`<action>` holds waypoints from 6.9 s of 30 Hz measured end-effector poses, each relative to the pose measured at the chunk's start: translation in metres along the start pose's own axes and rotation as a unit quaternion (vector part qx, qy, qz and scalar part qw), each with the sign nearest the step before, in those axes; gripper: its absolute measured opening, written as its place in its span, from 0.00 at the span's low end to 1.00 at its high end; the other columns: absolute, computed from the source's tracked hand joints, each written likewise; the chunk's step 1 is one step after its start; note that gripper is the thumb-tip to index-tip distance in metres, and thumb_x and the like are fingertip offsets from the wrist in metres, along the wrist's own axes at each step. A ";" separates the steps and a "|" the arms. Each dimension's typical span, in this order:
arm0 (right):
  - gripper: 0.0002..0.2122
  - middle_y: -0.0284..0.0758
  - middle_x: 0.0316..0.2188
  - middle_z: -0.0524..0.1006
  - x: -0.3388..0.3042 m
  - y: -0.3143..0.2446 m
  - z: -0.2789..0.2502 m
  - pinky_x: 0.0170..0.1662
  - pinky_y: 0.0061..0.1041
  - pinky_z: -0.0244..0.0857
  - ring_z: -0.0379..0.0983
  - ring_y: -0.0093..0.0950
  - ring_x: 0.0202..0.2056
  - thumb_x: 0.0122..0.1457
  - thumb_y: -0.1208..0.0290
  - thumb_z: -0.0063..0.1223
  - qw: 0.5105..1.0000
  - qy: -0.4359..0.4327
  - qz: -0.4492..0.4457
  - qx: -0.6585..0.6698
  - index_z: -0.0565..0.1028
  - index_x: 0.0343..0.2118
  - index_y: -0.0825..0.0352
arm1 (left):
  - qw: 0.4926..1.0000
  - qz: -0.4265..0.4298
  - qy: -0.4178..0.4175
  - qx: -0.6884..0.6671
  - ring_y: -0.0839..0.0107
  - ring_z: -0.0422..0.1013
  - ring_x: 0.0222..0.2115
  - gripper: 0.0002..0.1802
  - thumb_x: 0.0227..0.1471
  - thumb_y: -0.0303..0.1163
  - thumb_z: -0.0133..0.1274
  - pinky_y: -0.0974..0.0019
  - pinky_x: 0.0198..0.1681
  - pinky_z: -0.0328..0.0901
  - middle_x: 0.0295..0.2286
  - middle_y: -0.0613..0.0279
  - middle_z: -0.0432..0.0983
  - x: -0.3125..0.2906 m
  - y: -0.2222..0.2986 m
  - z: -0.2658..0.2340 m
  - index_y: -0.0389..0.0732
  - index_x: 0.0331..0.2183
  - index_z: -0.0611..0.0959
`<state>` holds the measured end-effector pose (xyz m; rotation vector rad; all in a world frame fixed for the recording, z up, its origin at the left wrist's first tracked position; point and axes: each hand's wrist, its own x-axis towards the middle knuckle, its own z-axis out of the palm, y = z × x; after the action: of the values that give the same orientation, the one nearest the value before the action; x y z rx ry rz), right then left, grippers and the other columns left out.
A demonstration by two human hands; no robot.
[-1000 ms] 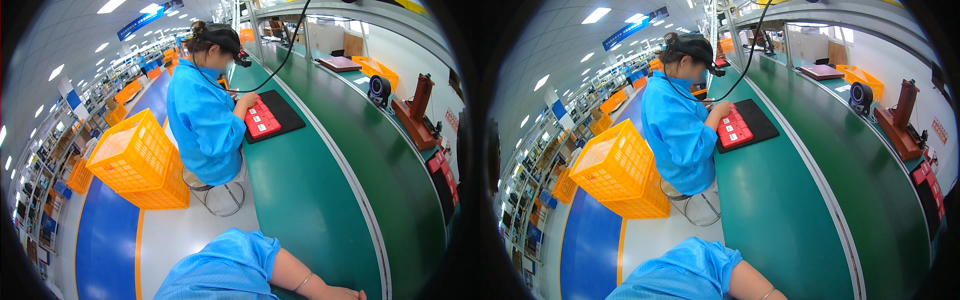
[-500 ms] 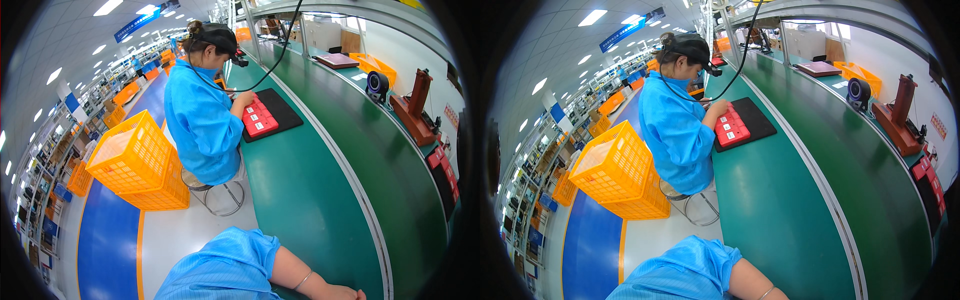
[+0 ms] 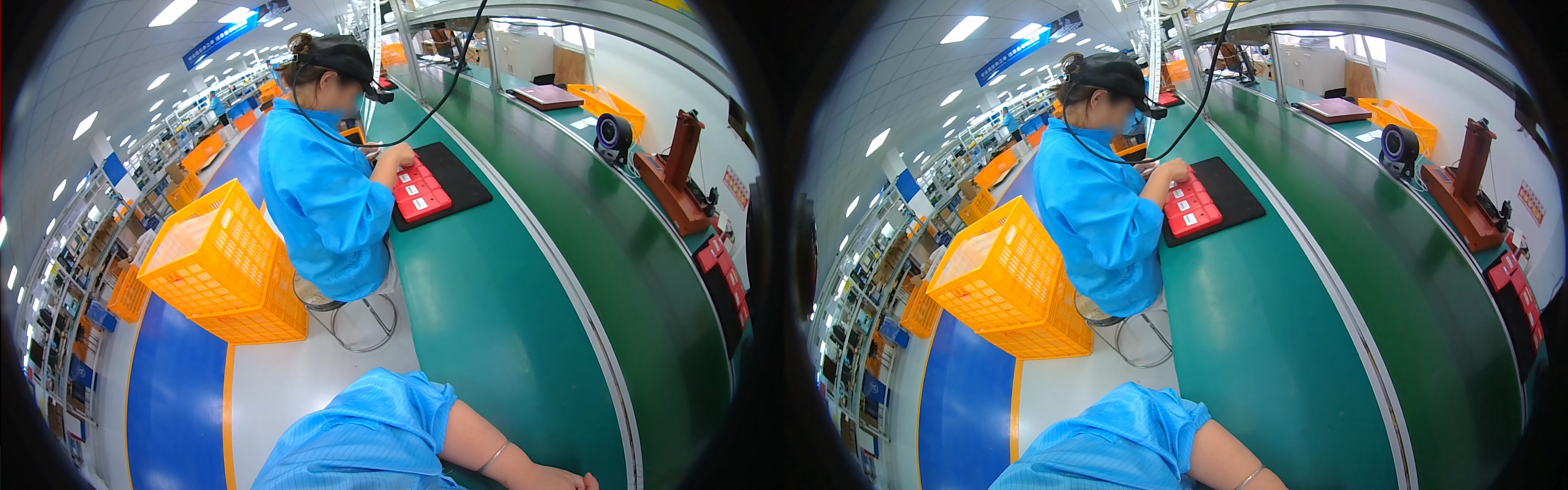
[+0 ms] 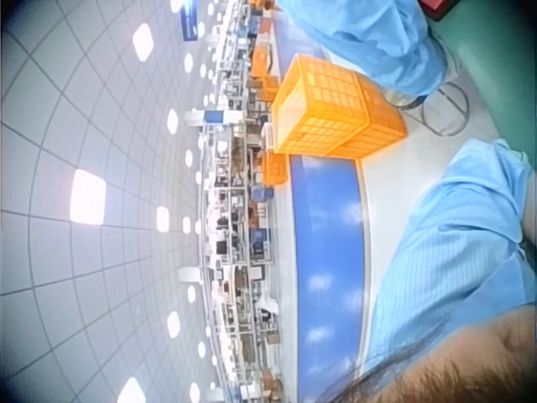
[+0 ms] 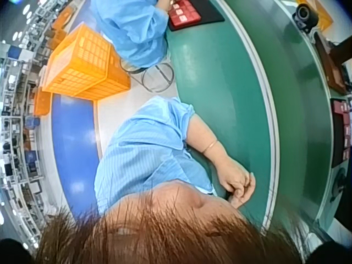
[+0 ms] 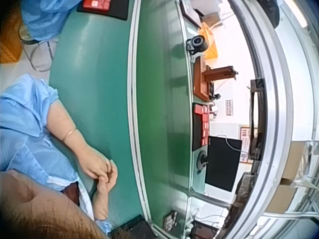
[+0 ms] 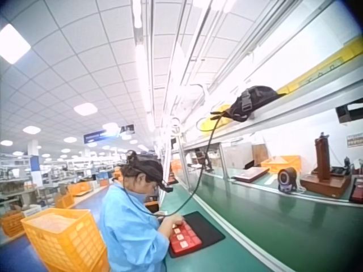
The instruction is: The person turns over handheld electronic devices on a mat, powers them on, and operates their touchscreens. The person then sets the mat aside, receives another set of devices, flips them over, powers them on, and taps their touchscreens.
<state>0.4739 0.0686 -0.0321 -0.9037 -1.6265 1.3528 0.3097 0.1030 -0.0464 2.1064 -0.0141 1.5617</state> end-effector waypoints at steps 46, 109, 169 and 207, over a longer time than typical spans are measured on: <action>0.24 0.40 0.49 0.71 0.024 -0.044 0.081 0.41 0.21 0.62 0.71 0.24 0.39 0.65 0.57 0.41 0.995 0.003 0.040 -0.093 0.64 0.57 0.71 | 0.693 -0.501 0.113 0.506 0.52 0.67 0.49 0.20 0.61 0.37 0.45 0.59 0.54 0.60 0.46 0.46 0.71 -0.036 0.158 -0.294 0.34 0.49 0.73; 0.17 0.40 0.55 0.66 0.096 -0.101 0.263 0.58 0.26 0.55 0.64 0.28 0.54 0.66 0.66 0.36 0.861 0.463 0.121 -0.173 0.68 0.53 0.70 | 0.769 -0.512 -0.106 0.368 0.50 0.56 0.53 0.42 0.46 0.46 0.54 0.51 0.56 0.49 0.57 0.35 0.55 -0.045 0.170 -0.417 0.30 0.57 0.65; 0.34 0.46 0.53 0.62 0.085 -0.138 0.248 0.58 0.36 0.54 0.59 0.41 0.55 0.48 0.71 0.62 0.797 0.288 0.199 -0.492 0.61 0.59 0.67 | 0.756 -0.516 -0.123 0.382 0.52 0.57 0.49 0.46 0.36 0.29 0.60 0.54 0.55 0.53 0.50 0.43 0.61 -0.009 0.175 -0.404 0.32 0.59 0.62; 0.29 0.46 0.45 0.72 0.181 -0.123 0.190 0.47 0.35 0.69 0.74 0.36 0.43 0.64 0.47 0.38 0.838 0.221 -0.062 0.495 0.66 0.54 0.72 | 0.592 -0.624 0.148 -0.488 0.59 0.70 0.49 0.28 0.59 0.46 0.40 0.51 0.50 0.67 0.49 0.49 0.71 0.095 0.054 -0.356 0.38 0.55 0.70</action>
<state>0.2233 0.1347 0.0972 -0.3953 -0.4632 1.4830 0.0081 0.2278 0.1330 0.5245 0.4949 0.6079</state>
